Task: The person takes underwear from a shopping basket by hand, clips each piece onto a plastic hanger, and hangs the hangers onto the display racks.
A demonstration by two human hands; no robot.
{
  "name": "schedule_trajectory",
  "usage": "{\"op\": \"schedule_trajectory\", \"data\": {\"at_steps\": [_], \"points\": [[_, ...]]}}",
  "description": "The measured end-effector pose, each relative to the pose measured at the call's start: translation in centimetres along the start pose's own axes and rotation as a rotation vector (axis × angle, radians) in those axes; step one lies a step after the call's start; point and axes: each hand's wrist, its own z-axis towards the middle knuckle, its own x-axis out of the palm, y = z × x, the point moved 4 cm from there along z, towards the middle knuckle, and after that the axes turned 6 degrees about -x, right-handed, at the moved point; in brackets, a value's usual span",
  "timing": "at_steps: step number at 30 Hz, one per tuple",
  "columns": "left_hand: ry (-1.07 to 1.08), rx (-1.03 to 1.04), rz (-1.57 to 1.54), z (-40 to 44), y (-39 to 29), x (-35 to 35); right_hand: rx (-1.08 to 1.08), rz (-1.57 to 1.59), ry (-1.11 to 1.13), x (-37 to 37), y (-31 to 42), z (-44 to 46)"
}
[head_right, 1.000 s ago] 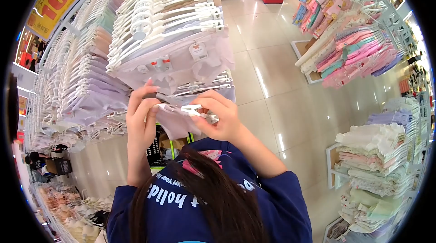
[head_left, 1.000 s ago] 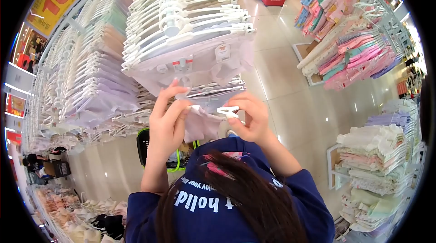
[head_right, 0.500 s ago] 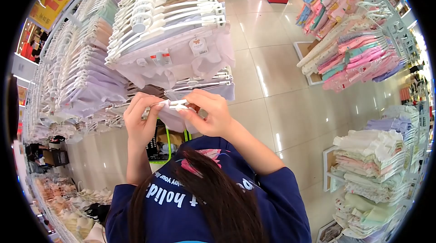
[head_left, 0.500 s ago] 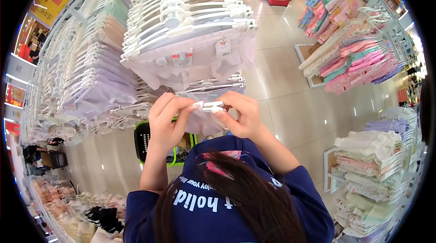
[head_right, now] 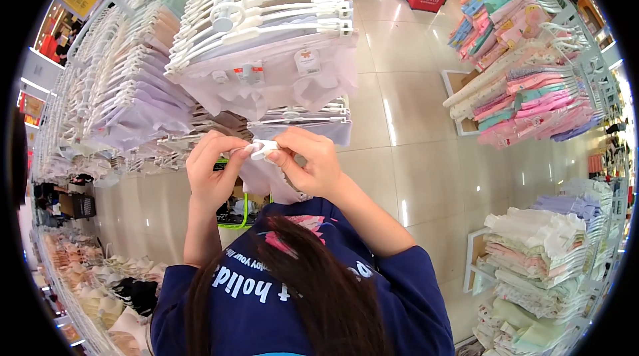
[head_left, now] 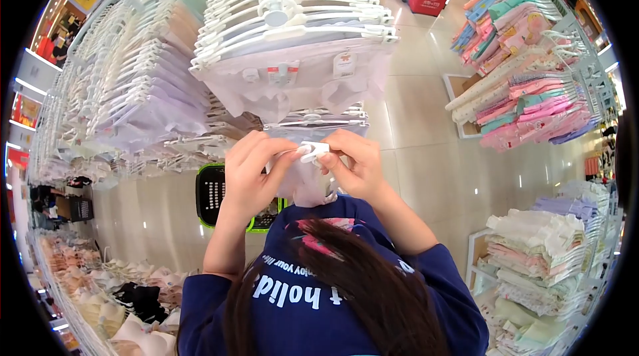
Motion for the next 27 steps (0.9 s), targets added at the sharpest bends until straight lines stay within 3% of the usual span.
{"op": "schedule_trajectory", "data": {"at_steps": [12,15,18,21,24,27], "points": [[-0.030,0.018,-0.001,0.1,-0.2,-0.5,-0.135,-0.099,-0.006,0.8,0.5,0.7],[-0.085,0.036,0.018,0.2,-0.2,-0.7,-0.360,-0.389,0.004,0.4,1.1,1.5],[-0.075,0.033,0.022,0.0,-0.5,-0.5,0.041,-0.391,0.204,-0.4,1.0,0.7],[0.004,0.102,0.002,-0.3,-1.3,0.2,0.388,-0.121,0.272,-1.7,0.7,0.0],[0.142,0.202,-0.159,-0.2,-2.3,0.5,0.430,0.183,0.237,-3.8,1.7,-0.2],[0.099,0.278,-0.218,-0.7,-1.9,0.1,0.284,0.116,0.401,-6.7,4.4,0.1]]}}
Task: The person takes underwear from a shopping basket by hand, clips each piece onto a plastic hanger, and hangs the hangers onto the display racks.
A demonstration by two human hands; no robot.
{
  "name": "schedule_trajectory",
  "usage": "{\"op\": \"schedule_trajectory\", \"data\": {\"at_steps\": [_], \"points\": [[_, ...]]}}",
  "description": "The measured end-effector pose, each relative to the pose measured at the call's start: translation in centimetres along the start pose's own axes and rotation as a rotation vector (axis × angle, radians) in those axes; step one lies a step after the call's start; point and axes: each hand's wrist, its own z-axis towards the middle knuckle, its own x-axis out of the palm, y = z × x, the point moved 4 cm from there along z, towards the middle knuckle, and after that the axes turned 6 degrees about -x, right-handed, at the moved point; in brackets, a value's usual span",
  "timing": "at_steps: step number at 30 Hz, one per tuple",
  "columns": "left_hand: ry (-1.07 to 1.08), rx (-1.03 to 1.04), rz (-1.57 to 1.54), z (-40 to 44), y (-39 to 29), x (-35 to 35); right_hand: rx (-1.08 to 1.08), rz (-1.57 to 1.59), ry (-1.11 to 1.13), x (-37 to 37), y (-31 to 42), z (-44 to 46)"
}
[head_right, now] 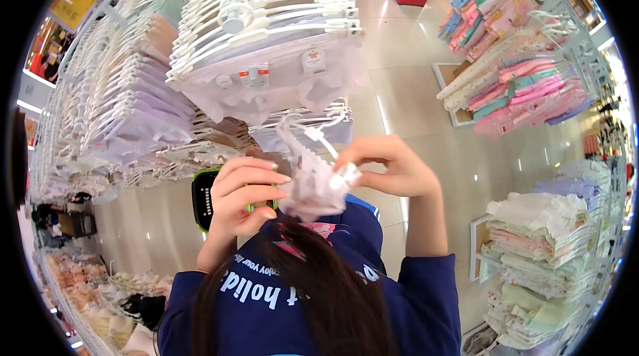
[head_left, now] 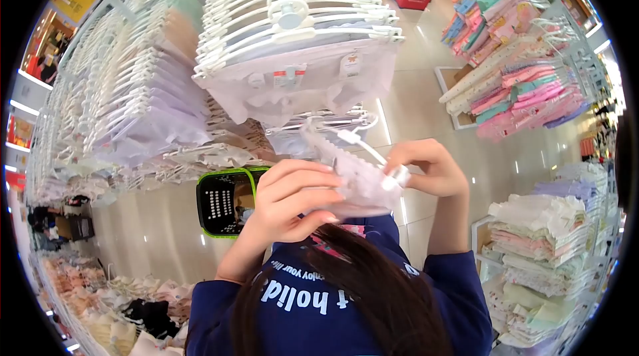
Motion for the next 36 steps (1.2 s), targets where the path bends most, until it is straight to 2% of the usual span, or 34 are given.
{"op": "schedule_trajectory", "data": {"at_steps": [2,5,7,11,12,15,18,21,22,25,26,29,32,36], "points": [[-0.070,-0.032,0.002,-0.8,1.5,0.3,-0.061,-0.027,0.090,-1.1,1.7,-1.0],[-0.142,-0.268,-0.020,0.5,4.8,2.4,-0.063,0.003,0.170,-2.3,3.3,-2.1],[-0.077,-0.251,-0.061,1.3,6.2,4.1,-0.061,0.048,0.194,-3.0,3.9,-2.6],[0.265,-0.176,-0.147,1.3,9.0,7.2,-0.060,0.102,0.284,-3.2,5.0,-3.2],[0.410,-0.321,-0.327,0.9,9.5,8.1,-0.056,0.093,0.275,-3.4,5.1,-3.3],[0.626,-0.486,-0.619,-0.7,9.4,9.4,-0.030,0.101,0.243,-3.9,5.4,-3.8],[0.488,-0.458,-0.309,-0.1,7.8,7.4,0.010,0.247,0.154,-4.3,5.0,-4.4],[0.127,-0.222,-0.020,1.3,6.2,3.5,-0.009,0.129,0.040,-4.6,4.2,-3.9],[0.076,-0.192,0.095,1.5,6.1,2.4,-0.041,-0.029,-0.038,-4.8,3.9,-3.4],[-0.007,-0.129,0.410,3.0,5.4,-0.7,0.046,-0.279,-0.301,-4.8,1.5,-1.6],[-0.045,-0.129,0.450,3.5,5.5,-1.5,-0.045,-0.260,-0.348,-5.1,0.5,-0.7],[-0.159,-0.100,0.552,5.1,5.7,-3.3,-0.049,-0.258,-0.547,-5.3,-0.7,2.4],[-0.248,-0.038,0.614,6.6,6.1,-4.8,-0.233,-0.155,-0.579,-6.0,-2.0,5.6],[-0.275,-0.124,0.657,7.9,7.0,-5.6,-0.264,-0.070,-0.608,-6.9,-3.5,8.1]]}}
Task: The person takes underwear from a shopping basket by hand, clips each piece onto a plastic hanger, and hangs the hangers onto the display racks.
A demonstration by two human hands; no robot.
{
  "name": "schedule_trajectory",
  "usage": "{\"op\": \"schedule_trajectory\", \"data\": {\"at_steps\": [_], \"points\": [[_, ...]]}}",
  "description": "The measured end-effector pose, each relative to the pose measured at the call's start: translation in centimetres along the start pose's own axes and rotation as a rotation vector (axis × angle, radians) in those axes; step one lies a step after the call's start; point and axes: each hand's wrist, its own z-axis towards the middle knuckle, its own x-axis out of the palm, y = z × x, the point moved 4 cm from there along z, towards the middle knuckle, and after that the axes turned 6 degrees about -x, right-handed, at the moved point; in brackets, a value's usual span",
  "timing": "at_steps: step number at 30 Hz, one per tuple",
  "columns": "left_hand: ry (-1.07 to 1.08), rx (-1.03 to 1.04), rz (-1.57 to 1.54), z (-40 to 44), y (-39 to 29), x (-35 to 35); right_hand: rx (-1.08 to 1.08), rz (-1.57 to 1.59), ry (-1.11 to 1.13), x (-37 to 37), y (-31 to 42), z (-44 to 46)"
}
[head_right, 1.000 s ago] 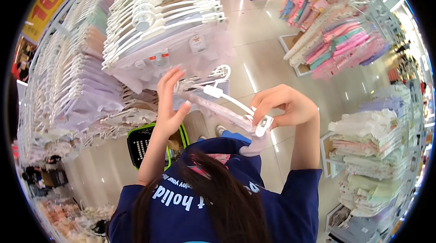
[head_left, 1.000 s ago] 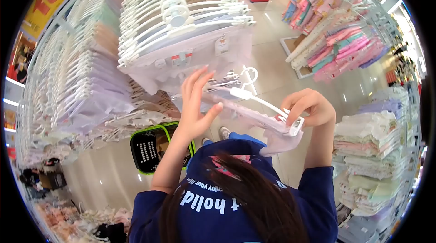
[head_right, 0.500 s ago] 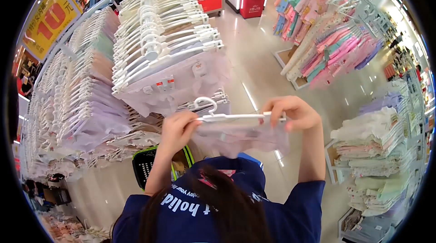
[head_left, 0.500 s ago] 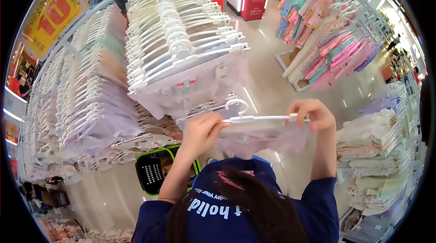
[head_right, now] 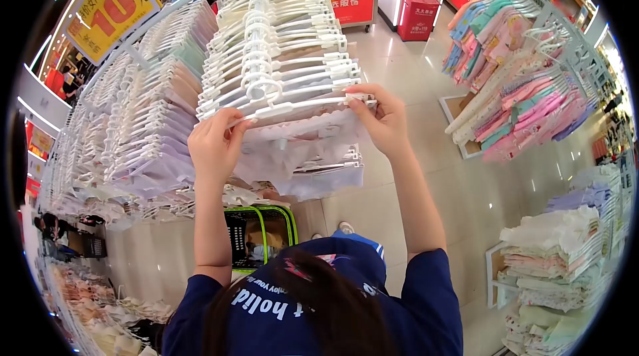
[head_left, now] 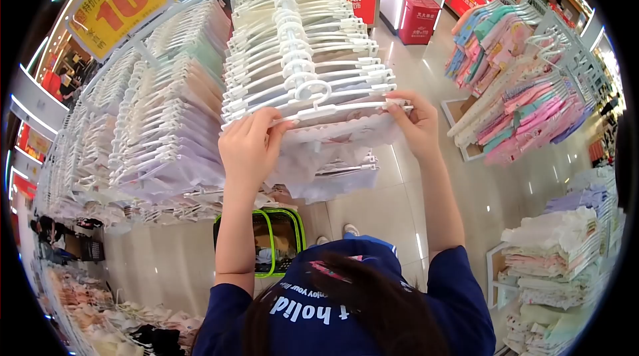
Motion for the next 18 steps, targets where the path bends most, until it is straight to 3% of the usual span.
{"op": "schedule_trajectory", "data": {"at_steps": [6,15,18], "points": [[0.063,-0.109,-0.033,0.4,1.1,0.6,-0.112,-0.056,-0.038,0.7,-0.6,1.5],[0.029,-0.111,-0.020,-0.2,1.5,0.3,-0.139,0.021,-0.028,1.7,-2.1,2.3],[-0.016,-0.081,0.044,-0.4,1.0,0.3,-0.060,-0.029,-0.026,1.2,-2.7,1.9]]}}
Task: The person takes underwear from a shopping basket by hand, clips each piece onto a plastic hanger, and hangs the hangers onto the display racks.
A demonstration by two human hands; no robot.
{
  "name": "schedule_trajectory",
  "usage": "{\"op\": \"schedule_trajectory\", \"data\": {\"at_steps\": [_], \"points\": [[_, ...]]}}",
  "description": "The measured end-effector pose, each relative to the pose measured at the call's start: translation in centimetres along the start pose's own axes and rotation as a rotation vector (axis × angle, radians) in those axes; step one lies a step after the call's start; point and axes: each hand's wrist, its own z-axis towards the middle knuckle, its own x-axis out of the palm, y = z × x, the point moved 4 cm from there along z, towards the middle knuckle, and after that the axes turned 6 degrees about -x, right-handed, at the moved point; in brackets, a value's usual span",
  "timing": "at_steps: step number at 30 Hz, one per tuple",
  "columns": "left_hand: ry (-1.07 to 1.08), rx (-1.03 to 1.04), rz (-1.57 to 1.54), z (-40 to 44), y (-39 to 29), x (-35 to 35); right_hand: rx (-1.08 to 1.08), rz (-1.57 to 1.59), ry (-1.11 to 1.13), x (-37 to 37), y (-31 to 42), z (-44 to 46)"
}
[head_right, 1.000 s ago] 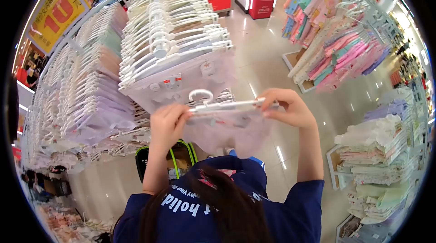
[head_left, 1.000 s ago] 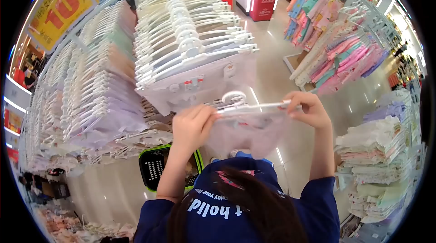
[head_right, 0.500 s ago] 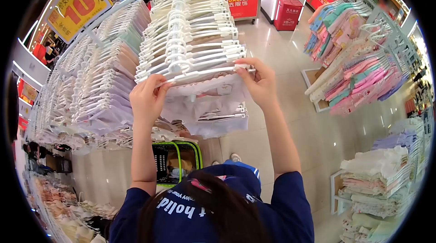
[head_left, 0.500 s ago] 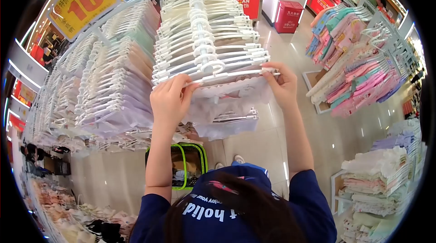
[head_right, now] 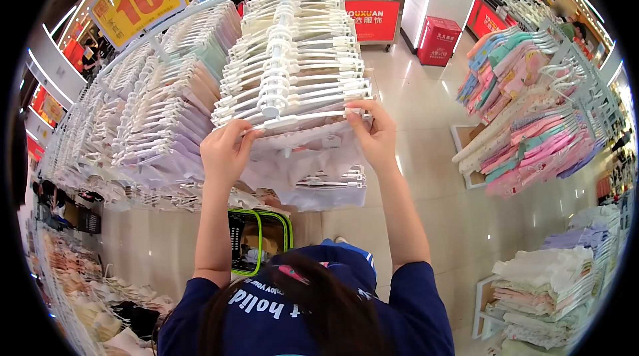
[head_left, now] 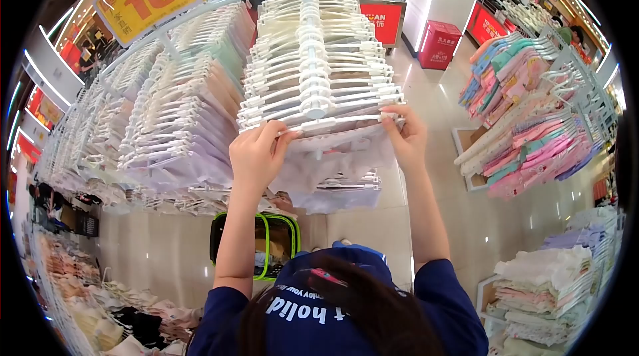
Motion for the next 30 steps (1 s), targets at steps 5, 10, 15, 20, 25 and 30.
{"op": "schedule_trajectory", "data": {"at_steps": [5,10,15,20,25,30], "points": [[-0.017,-0.010,0.010,0.3,-0.2,0.2,-0.019,-0.030,0.000,0.1,0.3,0.4],[0.018,-0.008,-0.023,-0.5,0.2,-1.6,0.034,-0.126,0.040,0.1,-0.1,-0.6],[-0.181,-0.061,0.113,-5.2,1.3,-6.0,-0.122,-0.395,-0.084,-0.7,0.3,-3.3],[-0.337,-0.641,0.210,-19.6,7.4,-10.1,-0.087,-0.617,-0.263,-7.1,-3.1,-10.5],[0.019,-1.133,0.566,-42.3,12.2,-8.3,0.322,-1.009,0.125,-14.8,-11.5,-25.1],[0.499,-1.387,0.447,-63.1,14.6,-1.5,1.326,-1.129,0.824,-24.0,-9.9,-43.5]]}}
